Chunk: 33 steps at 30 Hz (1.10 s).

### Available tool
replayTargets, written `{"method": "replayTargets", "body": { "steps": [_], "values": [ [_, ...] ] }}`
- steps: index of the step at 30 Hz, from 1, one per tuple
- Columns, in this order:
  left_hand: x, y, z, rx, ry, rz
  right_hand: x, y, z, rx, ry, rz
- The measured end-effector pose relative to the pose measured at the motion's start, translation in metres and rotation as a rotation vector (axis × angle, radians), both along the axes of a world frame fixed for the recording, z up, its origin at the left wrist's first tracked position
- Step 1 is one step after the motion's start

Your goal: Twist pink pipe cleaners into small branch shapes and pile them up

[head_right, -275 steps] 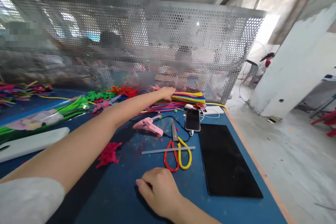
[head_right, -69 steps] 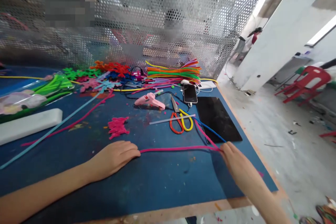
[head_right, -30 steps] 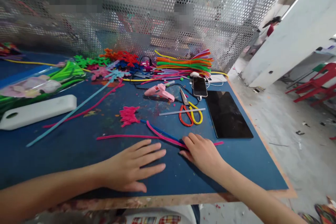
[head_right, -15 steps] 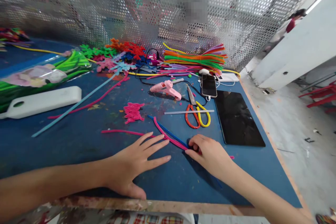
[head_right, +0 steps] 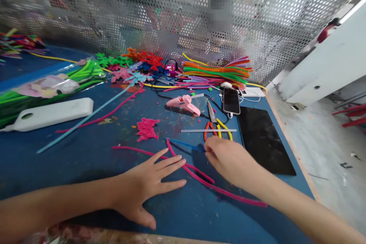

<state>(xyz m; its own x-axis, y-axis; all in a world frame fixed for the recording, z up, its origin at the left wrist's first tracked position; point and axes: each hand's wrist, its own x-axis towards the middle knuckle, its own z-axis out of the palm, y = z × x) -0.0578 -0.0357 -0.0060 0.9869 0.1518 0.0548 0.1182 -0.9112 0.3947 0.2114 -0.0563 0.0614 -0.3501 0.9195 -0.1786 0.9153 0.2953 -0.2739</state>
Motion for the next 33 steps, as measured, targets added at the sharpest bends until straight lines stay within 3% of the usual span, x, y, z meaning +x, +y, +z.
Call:
{"method": "replayTargets", "body": {
  "steps": [2, 5, 8, 10, 11, 14, 17, 18, 20, 24, 26, 28, 30, 33],
  "values": [
    [0.0, 0.001, 0.002, -0.002, 0.01, 0.005, 0.012, 0.007, 0.036, 0.188, -0.008, -0.055],
    [0.0, 0.002, 0.004, -0.01, -0.007, -0.001, 0.02, 0.033, 0.093, 0.742, -0.062, -0.194],
    [0.0, 0.002, 0.004, -0.012, -0.032, 0.006, 0.022, 0.088, 0.125, 1.065, -0.102, -0.218],
    [-0.001, 0.001, 0.003, -0.012, -0.03, 0.015, 0.024, 0.138, 0.123, 1.154, -0.149, -0.189],
    [-0.002, 0.001, 0.003, -0.016, -0.026, 0.018, 0.025, 0.164, 0.114, 1.111, -0.191, -0.199],
    [-0.004, 0.001, 0.003, -0.048, -0.026, 0.011, 0.03, 0.228, 0.069, 0.719, -0.349, -0.259],
    [-0.006, 0.003, 0.003, -0.089, -0.029, -0.013, 0.034, 0.255, 0.028, 0.66, -0.34, -0.288],
    [-0.005, 0.003, 0.003, -0.1, -0.023, -0.017, 0.034, 0.254, 0.023, 0.689, -0.31, -0.283],
    [-0.005, 0.004, 0.003, -0.117, -0.009, -0.014, 0.031, 0.24, 0.032, 0.822, -0.239, -0.248],
    [-0.002, 0.005, 0.003, -0.126, -0.006, -0.006, -0.001, 0.173, 0.09, 1.121, -0.064, -0.073],
    [-0.002, 0.005, 0.002, -0.124, -0.011, -0.008, -0.031, 0.131, 0.103, 1.068, 0.042, 0.007],
    [-0.003, 0.005, -0.001, -0.118, -0.013, -0.013, -0.063, 0.093, 0.088, 0.803, 0.001, 0.136],
    [-0.003, 0.004, -0.003, -0.106, -0.023, -0.011, -0.086, 0.065, 0.05, 0.454, -0.095, 0.271],
    [-0.004, 0.003, -0.006, -0.086, -0.07, 0.007, -0.098, 0.045, -0.016, 0.126, -0.193, 0.188]
  ]
}}
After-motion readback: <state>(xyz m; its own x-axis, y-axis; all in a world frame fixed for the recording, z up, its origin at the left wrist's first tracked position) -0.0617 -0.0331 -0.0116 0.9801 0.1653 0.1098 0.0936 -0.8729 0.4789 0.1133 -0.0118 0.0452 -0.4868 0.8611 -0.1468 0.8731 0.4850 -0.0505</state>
